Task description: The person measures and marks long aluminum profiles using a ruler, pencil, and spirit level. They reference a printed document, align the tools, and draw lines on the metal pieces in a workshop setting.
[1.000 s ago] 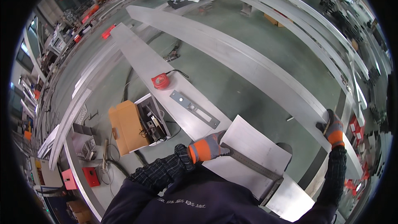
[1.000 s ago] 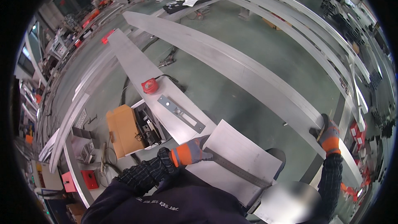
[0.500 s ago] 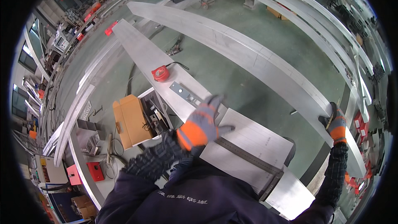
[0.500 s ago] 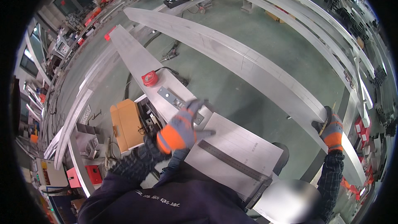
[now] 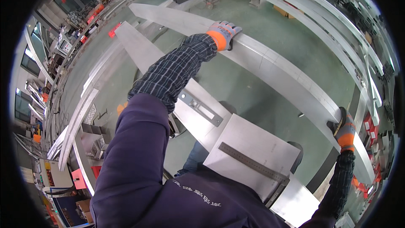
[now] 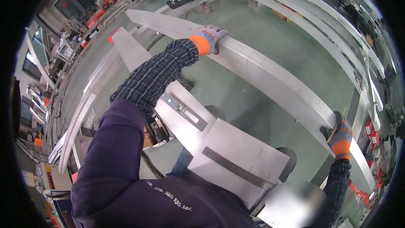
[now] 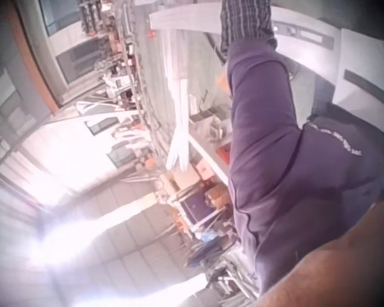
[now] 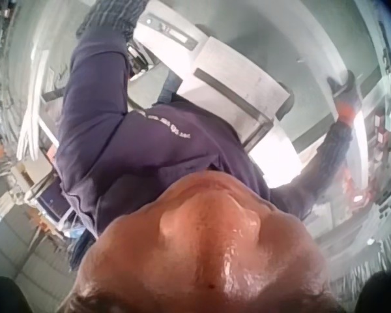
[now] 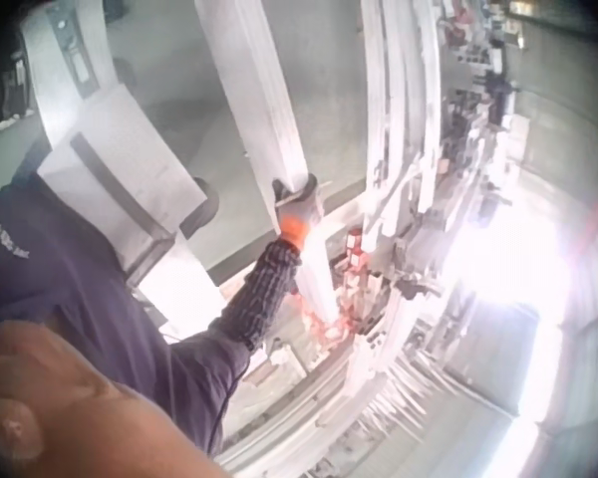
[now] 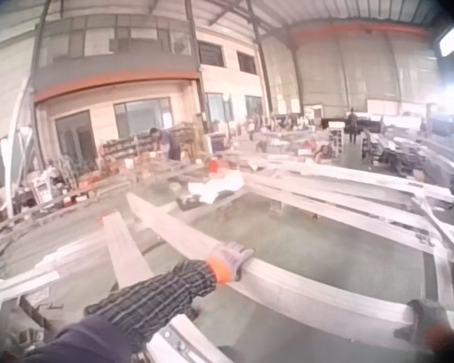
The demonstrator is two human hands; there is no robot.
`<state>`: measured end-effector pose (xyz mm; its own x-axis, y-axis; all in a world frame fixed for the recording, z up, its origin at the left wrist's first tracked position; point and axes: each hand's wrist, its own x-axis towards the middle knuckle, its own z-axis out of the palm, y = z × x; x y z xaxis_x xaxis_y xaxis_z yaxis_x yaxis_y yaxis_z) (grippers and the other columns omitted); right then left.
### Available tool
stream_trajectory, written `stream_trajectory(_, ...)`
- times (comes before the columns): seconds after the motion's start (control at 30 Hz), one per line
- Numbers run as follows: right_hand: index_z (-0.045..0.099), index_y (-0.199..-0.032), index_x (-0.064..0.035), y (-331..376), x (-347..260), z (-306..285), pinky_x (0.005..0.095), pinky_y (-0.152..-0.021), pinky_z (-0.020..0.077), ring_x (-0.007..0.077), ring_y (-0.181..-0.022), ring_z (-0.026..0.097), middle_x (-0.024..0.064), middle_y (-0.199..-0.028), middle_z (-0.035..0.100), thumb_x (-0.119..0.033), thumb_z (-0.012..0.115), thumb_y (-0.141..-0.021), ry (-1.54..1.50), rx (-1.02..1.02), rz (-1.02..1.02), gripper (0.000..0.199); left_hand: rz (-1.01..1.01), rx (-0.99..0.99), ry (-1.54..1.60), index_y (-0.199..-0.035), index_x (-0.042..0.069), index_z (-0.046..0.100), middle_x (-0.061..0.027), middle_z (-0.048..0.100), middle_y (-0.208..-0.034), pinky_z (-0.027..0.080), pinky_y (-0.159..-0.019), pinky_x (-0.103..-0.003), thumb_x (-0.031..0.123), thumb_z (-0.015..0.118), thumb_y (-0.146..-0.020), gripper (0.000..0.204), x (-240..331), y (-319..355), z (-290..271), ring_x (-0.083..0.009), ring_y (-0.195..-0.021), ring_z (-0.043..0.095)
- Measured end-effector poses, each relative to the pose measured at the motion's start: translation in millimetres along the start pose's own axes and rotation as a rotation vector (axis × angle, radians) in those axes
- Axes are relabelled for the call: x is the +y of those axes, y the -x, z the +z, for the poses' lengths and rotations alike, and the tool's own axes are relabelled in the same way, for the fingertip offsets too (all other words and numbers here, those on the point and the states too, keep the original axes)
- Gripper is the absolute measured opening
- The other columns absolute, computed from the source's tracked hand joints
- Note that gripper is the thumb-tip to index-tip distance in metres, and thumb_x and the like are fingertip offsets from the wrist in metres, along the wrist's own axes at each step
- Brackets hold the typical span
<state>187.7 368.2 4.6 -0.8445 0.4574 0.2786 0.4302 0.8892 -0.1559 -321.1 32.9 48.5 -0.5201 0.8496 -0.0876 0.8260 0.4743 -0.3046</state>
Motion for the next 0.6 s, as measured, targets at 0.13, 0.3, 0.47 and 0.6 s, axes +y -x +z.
stream_trajectory(0.13,0.063,-0.133,-0.006,11.3,1.9,-3.1,0.049,-0.093,0.0537,0.0431,-0.108,0.066,0.0195,-0.114,0.07,-0.027,0.093,-0.068,-0.038,0.038,0.01,0.074,-0.003,-0.055,-0.046,-0.149,0.028,0.055,-0.0078,0.063,-0.141,0.042,-0.116,-0.051,0.04,0.09,-0.073,0.084,11.9,-8.9,-11.8,-0.0325,-0.134,0.059)
stream_trajectory(0.3,0.063,-0.134,-0.0072,17.0,-10.6,-4.7,0.0504,-0.093,0.0534,0.0442,-0.107,0.066,0.0198,-0.115,0.07,-0.029,0.091,-0.072,0.037,0.104,-0.022,0.072,-0.001,0.125,-0.055,-0.145,0.028,0.058,-0.0073,0.065,-0.135,0.039,-0.117,-0.053,0.041,0.09,-0.074,0.079,6.9,-24.2,2.0,-0.0306,-0.132,0.06)
stream_trajectory(0.47,0.061,-0.139,-0.0085,33.7,-22.2,10.4,0.0507,-0.092,0.0531,0.0437,-0.108,0.065,0.0202,-0.111,0.068,-0.028,0.09,-0.075,0.167,0.189,0.017,0.073,-0.007,0.309,-0.046,-0.134,0.026,0.063,-0.0053,0.066,-0.129,0.039,-0.117,-0.053,0.038,0.088,-0.073,0.066,9.0,-40.1,24.8,-0.0288,-0.127,0.062)
stream_trajectory(0.6,0.061,-0.141,-0.0077,43.4,-38.1,27.4,0.0508,-0.092,0.0535,0.0449,-0.108,0.064,0.0196,-0.114,0.068,-0.023,0.09,-0.074,0.215,0.248,0.007,0.075,-0.111,0.465,-0.031,-0.131,0.024,0.065,-0.0054,0.065,-0.126,0.036,-0.118,-0.055,0.032,0.075,-0.084,0.048,11.8,-36.3,64.8,-0.0282,-0.126,0.061)
